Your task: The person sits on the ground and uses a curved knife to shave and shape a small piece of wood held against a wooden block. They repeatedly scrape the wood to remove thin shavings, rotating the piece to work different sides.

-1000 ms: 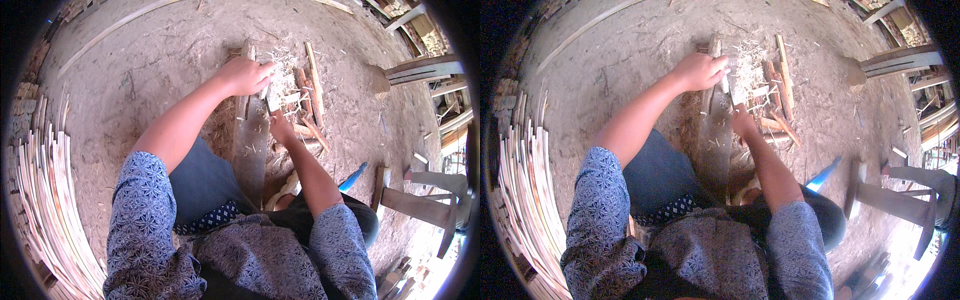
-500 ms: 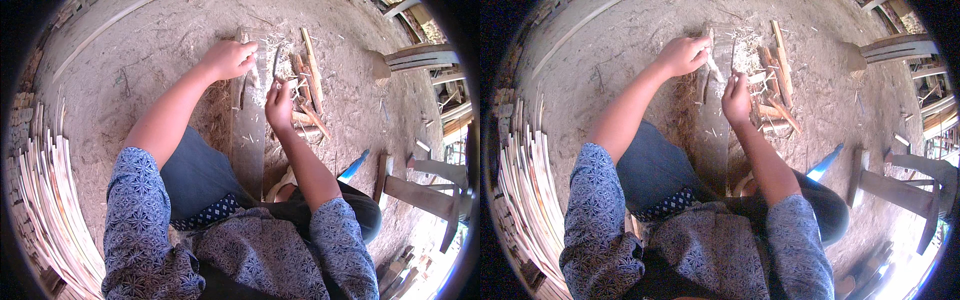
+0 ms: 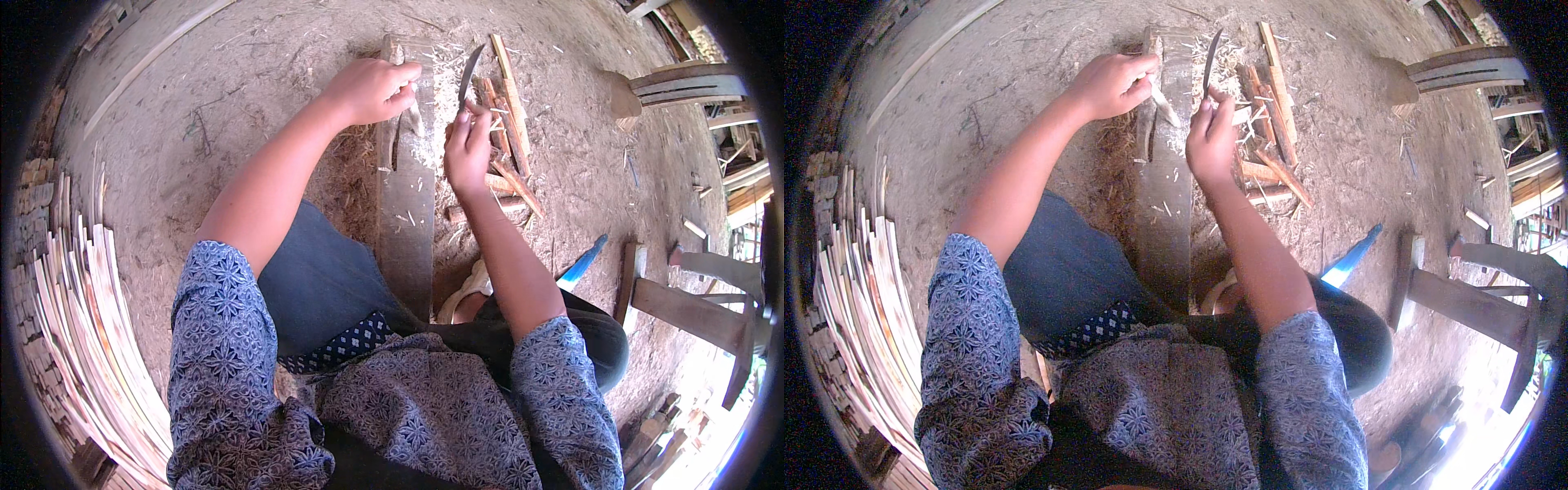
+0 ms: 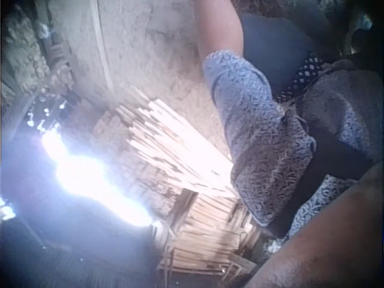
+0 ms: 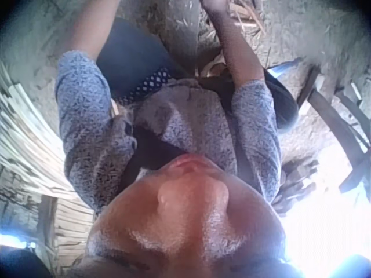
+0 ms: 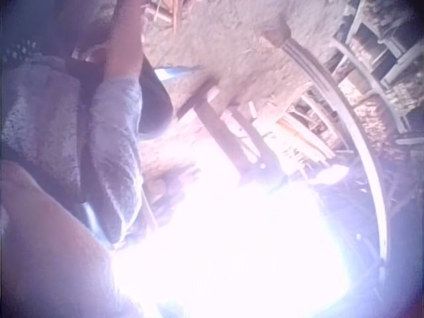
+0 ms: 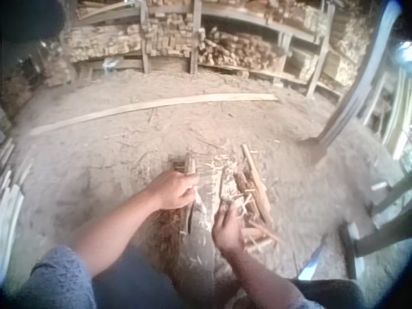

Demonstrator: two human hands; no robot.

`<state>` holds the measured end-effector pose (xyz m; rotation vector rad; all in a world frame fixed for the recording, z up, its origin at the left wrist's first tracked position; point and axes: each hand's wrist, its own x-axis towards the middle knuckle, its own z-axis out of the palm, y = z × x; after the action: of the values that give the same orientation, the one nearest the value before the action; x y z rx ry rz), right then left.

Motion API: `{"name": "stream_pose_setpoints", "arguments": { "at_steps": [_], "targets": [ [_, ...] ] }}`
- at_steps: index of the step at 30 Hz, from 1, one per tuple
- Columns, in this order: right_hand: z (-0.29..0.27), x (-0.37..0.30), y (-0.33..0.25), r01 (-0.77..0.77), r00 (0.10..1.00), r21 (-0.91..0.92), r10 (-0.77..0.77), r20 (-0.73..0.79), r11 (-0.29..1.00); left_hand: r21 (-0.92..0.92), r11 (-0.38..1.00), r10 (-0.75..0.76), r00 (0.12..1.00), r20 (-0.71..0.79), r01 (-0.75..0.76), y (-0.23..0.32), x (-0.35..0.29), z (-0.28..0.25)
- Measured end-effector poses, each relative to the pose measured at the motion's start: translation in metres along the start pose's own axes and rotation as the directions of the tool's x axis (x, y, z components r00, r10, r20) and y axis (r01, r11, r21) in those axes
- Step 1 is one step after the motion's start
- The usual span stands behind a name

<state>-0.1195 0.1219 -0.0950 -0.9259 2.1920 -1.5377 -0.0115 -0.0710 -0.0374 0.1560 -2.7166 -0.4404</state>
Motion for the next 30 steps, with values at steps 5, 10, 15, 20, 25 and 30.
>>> {"name": "stream_pose_setpoints", "arguments": {
  "at_steps": [5, 10, 15, 20, 25, 30],
  "targets": [
    [-0.013, -0.032, 0.089, -0.177, 0.916, -0.395, 0.297, 0.268, 0.902, 0.004, 0.996, 0.086, 0.995, -0.048, -0.086, 0.011, 0.017, 0.004],
    [-0.008, -0.003, 0.022, -0.191, 0.965, -0.148, 0.214, 0.155, 0.970, -0.017, 0.999, -0.036, 0.996, 0.084, 0.038, 0.007, 0.009, -0.001],
    [0.000, -0.010, -0.015, -0.060, 0.998, 0.130, 0.062, -0.012, 0.990, -0.016, 0.999, -0.036, 0.994, 0.104, 0.038, 0.013, 0.005, 0.000],
    [-0.002, -0.046, 0.050, -0.101, 0.968, -0.305, 0.164, 0.189, 0.947, -0.002, 0.994, 0.106, 0.993, 0.043, -0.106, 0.029, 0.018, 0.007],
    [-0.006, -0.010, 0.004, -0.117, 0.992, 0.073, 0.113, 0.055, 0.990, 0.015, 0.997, 0.072, 0.996, 0.050, -0.073, 0.030, 0.016, 0.008],
    [-0.006, -0.034, 0.030, -0.126, 0.984, -0.244, 0.152, 0.092, 0.962, 0.045, 0.996, 0.065, 0.992, 0.112, -0.071, 0.045, 0.024, -0.002]
  ]
}}
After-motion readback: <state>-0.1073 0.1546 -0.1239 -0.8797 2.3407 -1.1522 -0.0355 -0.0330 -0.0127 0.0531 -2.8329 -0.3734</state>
